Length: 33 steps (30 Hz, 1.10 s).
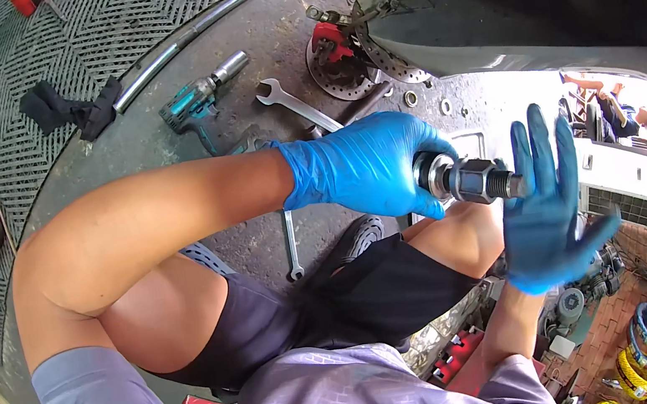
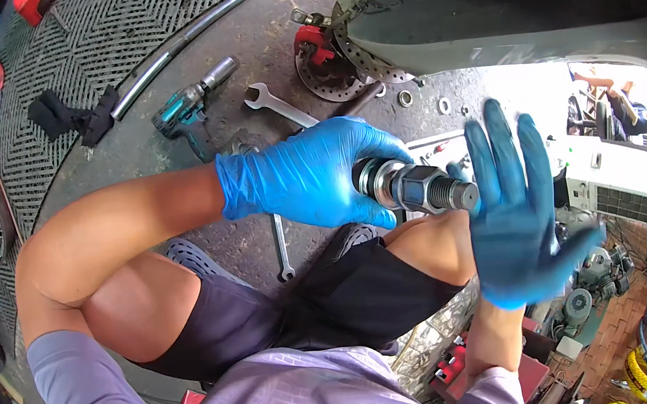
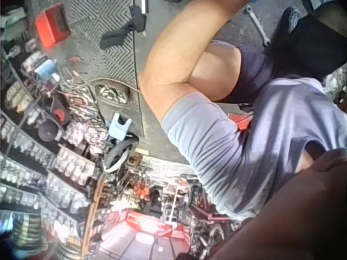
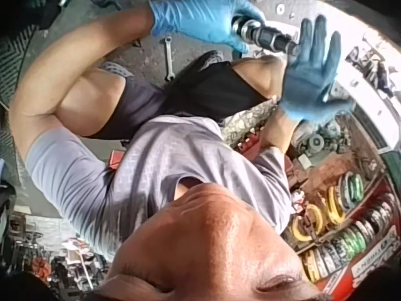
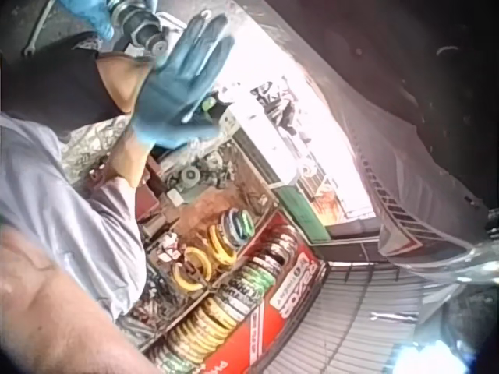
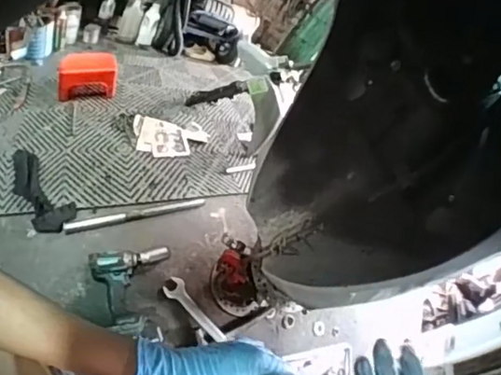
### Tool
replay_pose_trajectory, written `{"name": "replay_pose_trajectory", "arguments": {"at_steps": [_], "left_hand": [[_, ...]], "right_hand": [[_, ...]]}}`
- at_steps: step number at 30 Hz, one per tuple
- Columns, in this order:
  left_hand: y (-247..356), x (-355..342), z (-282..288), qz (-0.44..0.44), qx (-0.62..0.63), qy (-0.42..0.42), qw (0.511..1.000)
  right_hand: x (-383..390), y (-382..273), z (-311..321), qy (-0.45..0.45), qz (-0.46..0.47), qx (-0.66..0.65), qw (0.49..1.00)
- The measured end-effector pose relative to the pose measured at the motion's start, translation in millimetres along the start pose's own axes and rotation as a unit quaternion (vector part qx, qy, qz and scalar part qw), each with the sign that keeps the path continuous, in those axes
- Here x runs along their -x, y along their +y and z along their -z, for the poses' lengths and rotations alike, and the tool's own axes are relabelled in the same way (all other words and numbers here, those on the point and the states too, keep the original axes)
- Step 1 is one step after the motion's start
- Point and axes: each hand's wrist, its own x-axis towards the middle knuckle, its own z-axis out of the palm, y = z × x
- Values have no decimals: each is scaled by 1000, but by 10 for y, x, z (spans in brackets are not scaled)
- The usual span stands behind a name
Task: Repairing and cleaning the front suspension and fender area of a scooter.
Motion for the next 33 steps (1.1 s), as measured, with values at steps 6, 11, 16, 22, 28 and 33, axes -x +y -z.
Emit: {"name": "replay_pose_trajectory", "arguments": {"at_steps": [6, 11, 16, 22, 28, 33], "left_hand": [[-99, -10, -114, -67, -47, 43, 996], [-62, 1, 69, -11, -16, 29, 999], [-65, -8, 88, -12, 10, 13, 1000], [-53, -4, -60, -24, -8, 2, 1000], [-40, -10, -37, -2, -39, -6, 999], [-62, -5, -15, -19, -52, 10, 998]], "right_hand": [[-467, 327, 73, -164, -144, 236, 947], [-153, 304, 129, -91, -105, 336, 931], [257, 307, 192, 20, 14, 406, 914], [154, 144, 274, 59, -6, 396, 917], [-80, 220, 183, -76, -35, 489, 868], [25, 237, 210, -27, 27, 480, 876]]}}
